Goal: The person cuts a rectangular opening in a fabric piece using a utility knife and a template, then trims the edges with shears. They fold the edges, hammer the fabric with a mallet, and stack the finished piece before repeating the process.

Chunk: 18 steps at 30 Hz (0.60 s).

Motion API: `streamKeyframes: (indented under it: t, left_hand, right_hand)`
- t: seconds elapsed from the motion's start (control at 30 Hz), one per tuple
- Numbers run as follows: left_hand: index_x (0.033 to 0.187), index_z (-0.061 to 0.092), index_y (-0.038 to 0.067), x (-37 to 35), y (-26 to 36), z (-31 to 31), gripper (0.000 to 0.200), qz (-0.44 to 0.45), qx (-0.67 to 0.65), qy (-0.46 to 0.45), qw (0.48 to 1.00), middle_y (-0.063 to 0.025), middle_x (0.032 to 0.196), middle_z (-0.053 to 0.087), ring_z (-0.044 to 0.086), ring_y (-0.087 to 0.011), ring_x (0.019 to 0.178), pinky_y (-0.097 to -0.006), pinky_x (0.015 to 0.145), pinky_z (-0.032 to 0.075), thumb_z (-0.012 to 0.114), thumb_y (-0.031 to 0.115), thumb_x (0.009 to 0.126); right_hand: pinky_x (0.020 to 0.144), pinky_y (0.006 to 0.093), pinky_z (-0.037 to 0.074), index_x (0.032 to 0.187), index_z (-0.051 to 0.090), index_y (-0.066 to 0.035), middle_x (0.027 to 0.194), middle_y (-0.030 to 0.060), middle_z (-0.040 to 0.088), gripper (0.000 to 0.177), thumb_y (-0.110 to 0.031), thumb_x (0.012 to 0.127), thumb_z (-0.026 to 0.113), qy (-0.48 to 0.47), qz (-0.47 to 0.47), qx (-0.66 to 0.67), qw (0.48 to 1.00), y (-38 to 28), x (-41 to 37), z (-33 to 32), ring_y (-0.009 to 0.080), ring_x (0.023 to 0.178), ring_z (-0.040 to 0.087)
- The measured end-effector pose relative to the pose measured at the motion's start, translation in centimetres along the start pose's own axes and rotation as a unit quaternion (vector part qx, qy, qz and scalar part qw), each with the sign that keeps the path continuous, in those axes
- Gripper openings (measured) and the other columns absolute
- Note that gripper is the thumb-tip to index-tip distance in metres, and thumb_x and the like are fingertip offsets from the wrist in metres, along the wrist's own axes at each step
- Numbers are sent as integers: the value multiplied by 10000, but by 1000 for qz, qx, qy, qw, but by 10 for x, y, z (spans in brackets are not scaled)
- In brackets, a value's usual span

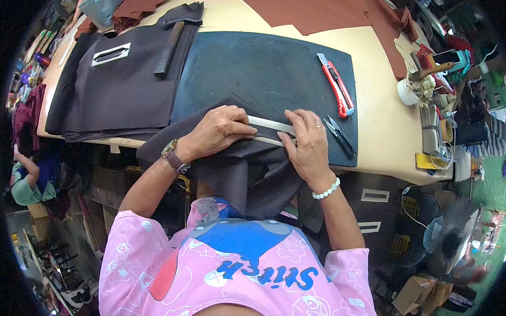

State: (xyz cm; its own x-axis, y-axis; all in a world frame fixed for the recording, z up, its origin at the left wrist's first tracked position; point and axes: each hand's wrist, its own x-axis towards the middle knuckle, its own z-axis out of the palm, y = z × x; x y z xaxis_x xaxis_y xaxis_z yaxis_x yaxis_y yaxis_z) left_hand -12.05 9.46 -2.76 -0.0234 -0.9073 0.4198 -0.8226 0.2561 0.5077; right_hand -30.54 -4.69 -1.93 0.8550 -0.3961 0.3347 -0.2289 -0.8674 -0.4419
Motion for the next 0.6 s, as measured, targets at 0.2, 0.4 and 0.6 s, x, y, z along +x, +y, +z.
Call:
streamKeyframes:
  t: [0.2, 0.4, 0.6]
  left_hand:
    - [808, 648, 84, 0, 1, -1, 90, 3, 14, 5, 1000, -39, 749, 537, 534, -213, 743, -336, 669, 392, 651, 163, 764]
    - [806, 623, 94, -21, -8, -39, 120, -72, 49, -45, 995, -41, 755, 524, 519, -219, 760, -334, 699, 358, 659, 202, 768]
    - [813, 621, 79, -29, -13, -42, 134, -97, 7, -29, 995, -51, 773, 531, 517, -240, 772, -350, 684, 374, 666, 196, 764]
  right_hand:
    - [1004, 594, 238, 1307, 419, -135, 1318, 131, 405, 540, -308, 826, 592, -30, -6, -152, 988, -24, 13, 31, 362, 1269, 305]
    - [1029, 621, 168, 1365, 363, -160, 1387, 148, 333, 633, -456, 837, 548, -66, 51, -175, 981, -17, 9, 23, 385, 1318, 229]
    - [1022, 631, 171, 1372, 352, -176, 1400, 151, 311, 629, -441, 837, 549, -79, 31, -197, 977, -25, 15, 24, 387, 1315, 225]
